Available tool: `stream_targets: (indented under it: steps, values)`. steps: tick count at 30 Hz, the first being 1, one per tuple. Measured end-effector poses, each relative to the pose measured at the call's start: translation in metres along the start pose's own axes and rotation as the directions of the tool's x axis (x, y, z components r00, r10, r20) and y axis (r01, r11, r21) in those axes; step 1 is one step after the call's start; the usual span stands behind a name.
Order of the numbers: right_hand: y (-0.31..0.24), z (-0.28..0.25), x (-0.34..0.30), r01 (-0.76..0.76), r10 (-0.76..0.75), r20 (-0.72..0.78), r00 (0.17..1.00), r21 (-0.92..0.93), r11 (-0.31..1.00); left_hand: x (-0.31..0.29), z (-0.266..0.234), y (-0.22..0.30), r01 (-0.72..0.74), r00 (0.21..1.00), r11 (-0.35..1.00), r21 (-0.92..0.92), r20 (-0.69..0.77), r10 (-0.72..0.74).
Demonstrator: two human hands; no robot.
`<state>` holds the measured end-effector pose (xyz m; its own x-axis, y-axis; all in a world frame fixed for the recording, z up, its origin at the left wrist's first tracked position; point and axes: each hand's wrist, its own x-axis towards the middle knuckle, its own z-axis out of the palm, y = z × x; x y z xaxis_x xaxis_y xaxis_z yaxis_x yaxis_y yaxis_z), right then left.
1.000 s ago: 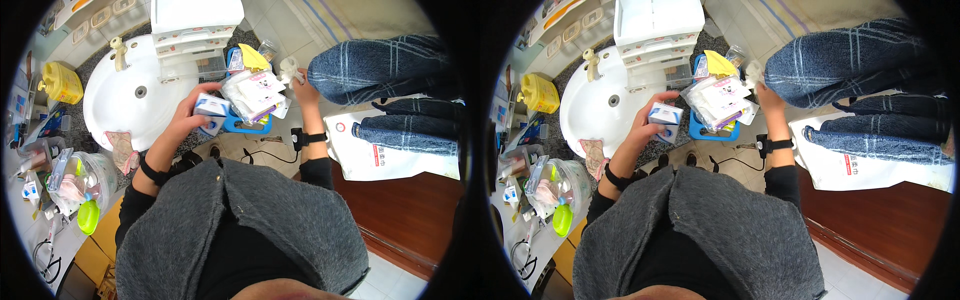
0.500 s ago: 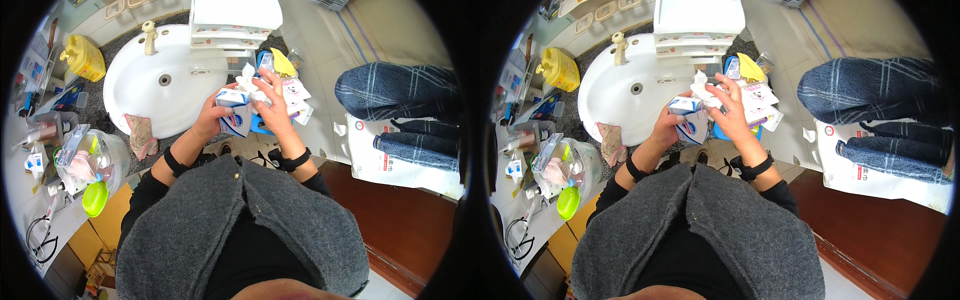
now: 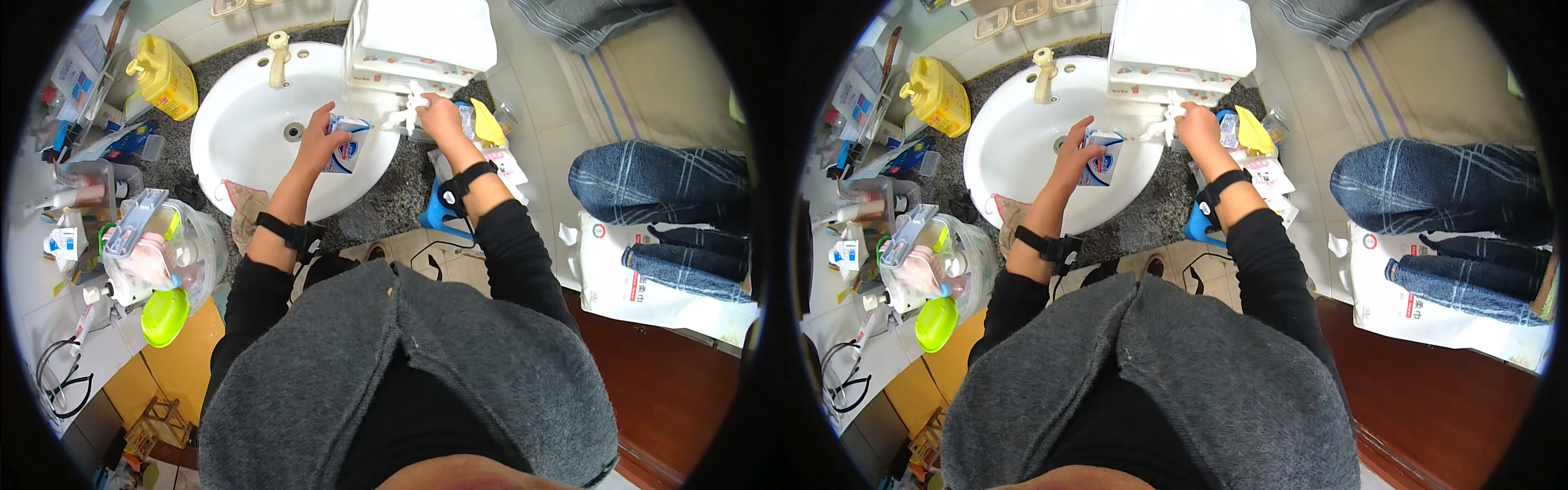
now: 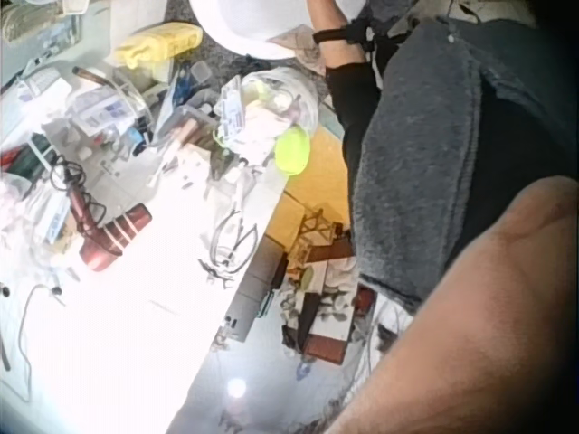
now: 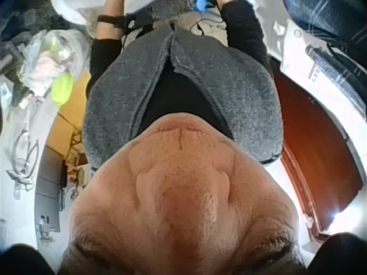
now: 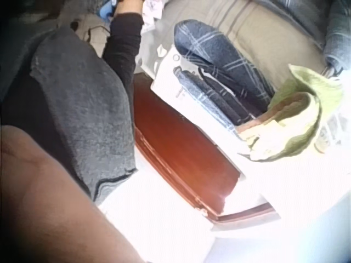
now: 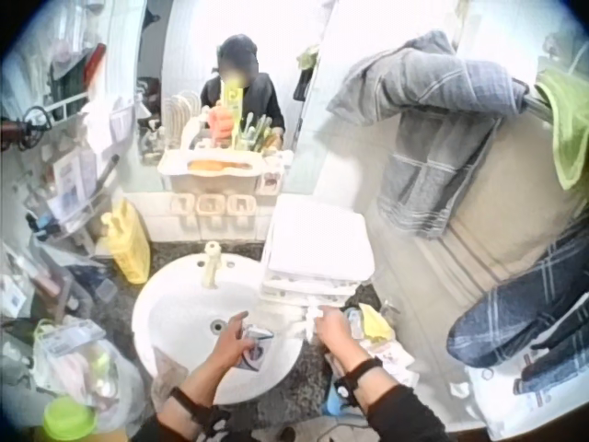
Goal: The person wipes a clear plastic container with a tissue, places it into a white multi-drawer unit, then retrieves a blue basket of supplies. They open and close drawers, move small boxes and packets between the basket and drawers, and discard used tissues into a bin.
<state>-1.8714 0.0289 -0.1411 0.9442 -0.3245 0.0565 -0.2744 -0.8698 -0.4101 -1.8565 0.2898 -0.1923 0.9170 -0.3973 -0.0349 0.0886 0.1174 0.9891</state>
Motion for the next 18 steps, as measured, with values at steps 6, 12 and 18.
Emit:
stream_targets:
  steps: [6, 12, 18]
  values:
    - [0.013, 0.041, 0.042, -0.098, 0.135, 0.136, 0.981, -0.247, 0.964, 0.032, -0.005, -0.022, 0.27, 0.96, 0.887, -0.376, 0.178, -0.217]
    - [0.009, 0.053, 0.034, -0.103, 0.153, 0.151, 0.977, -0.3, 0.949, 0.03, -0.009, -0.029, 0.237, 0.966, 0.911, -0.337, 0.182, -0.184]
    - [-0.051, 0.093, 0.034, 0.197, -0.181, 0.16, 0.97, -0.087, 0.977, 0.038, -0.014, -0.033, 0.242, 0.96, 0.939, -0.243, 0.201, -0.195]
